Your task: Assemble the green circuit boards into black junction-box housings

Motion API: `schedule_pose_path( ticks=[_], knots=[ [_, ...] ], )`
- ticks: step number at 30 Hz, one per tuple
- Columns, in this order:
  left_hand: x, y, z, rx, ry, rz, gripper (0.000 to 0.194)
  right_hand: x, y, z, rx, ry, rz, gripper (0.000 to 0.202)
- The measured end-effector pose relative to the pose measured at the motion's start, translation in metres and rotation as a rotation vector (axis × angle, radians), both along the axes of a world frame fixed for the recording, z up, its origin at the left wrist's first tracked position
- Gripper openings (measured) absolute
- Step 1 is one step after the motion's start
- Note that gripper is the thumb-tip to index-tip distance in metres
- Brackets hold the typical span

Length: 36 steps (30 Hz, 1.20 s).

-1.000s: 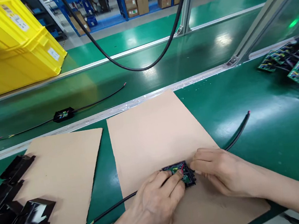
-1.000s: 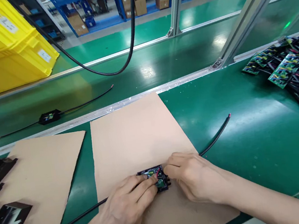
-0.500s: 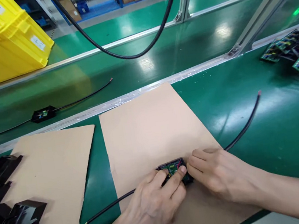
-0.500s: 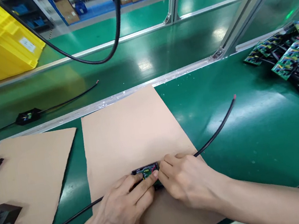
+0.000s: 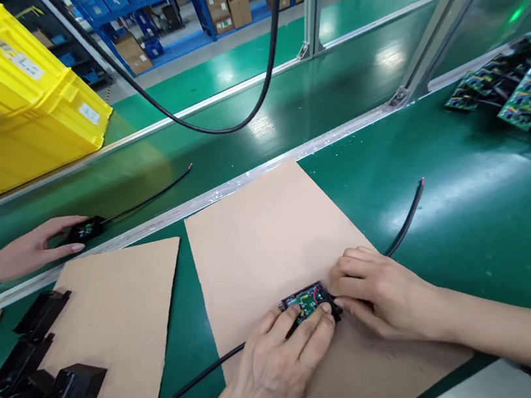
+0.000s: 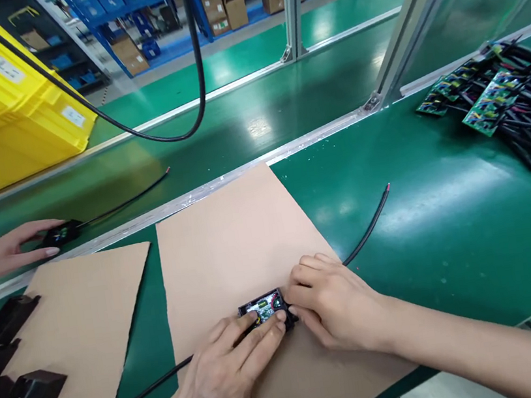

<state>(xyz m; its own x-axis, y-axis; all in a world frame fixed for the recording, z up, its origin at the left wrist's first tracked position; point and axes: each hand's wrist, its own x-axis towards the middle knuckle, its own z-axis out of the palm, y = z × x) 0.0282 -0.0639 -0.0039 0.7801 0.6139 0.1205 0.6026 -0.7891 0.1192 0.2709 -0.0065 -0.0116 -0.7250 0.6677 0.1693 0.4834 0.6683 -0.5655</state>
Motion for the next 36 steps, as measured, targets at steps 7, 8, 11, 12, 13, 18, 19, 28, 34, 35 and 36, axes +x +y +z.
schedule_pose_path(
  ticks=[7, 8, 11, 12, 13, 18, 19, 28, 34, 35, 36],
  knots=[
    [-0.005, -0.002, -0.004, -0.118, -0.015, 0.005, 0.061, 0.000, 0.002, -0.009, 0.087, 0.008, 0.043, 0.026],
    [-0.008, -0.001, -0.004, -0.145, -0.062, 0.008, 0.061, 0.001, 0.002, -0.009, 0.066, 0.012, 0.042, 0.025],
    [-0.014, 0.001, 0.002, -0.191, -0.185, 0.072, 0.057, 0.006, 0.004, -0.007, 0.008, 0.030, 0.040, 0.020],
    [-0.013, 0.001, 0.006, -0.180, -0.194, 0.109, 0.055, 0.008, 0.004, -0.007, 0.002, 0.033, 0.036, 0.020],
    [-0.012, 0.001, 0.009, -0.162, -0.184, 0.141, 0.054, 0.009, 0.004, -0.006, 0.004, 0.032, 0.031, 0.020],
    [0.010, -0.003, 0.014, -0.099, -0.055, 0.139, 0.053, 0.005, 0.000, -0.011, 0.119, -0.001, 0.017, 0.024],
    [0.014, -0.005, 0.012, -0.081, -0.033, 0.141, 0.052, 0.004, -0.001, -0.012, 0.157, -0.012, 0.022, 0.026],
    [0.035, -0.018, -0.023, 0.049, -0.157, 0.304, 0.052, -0.001, 0.002, -0.004, 0.241, -0.128, 0.137, 0.030],
    [0.032, -0.009, -0.005, -0.159, -0.189, 0.281, 0.060, 0.002, 0.007, -0.009, 0.133, -0.087, 0.121, 0.029],
    [0.027, -0.006, 0.003, -0.205, -0.179, 0.250, 0.060, 0.005, 0.008, -0.008, 0.100, -0.072, 0.105, 0.026],
    [0.019, -0.003, 0.011, -0.232, -0.176, 0.233, 0.060, 0.010, 0.010, -0.006, 0.069, -0.061, 0.091, 0.023]
  ],
)
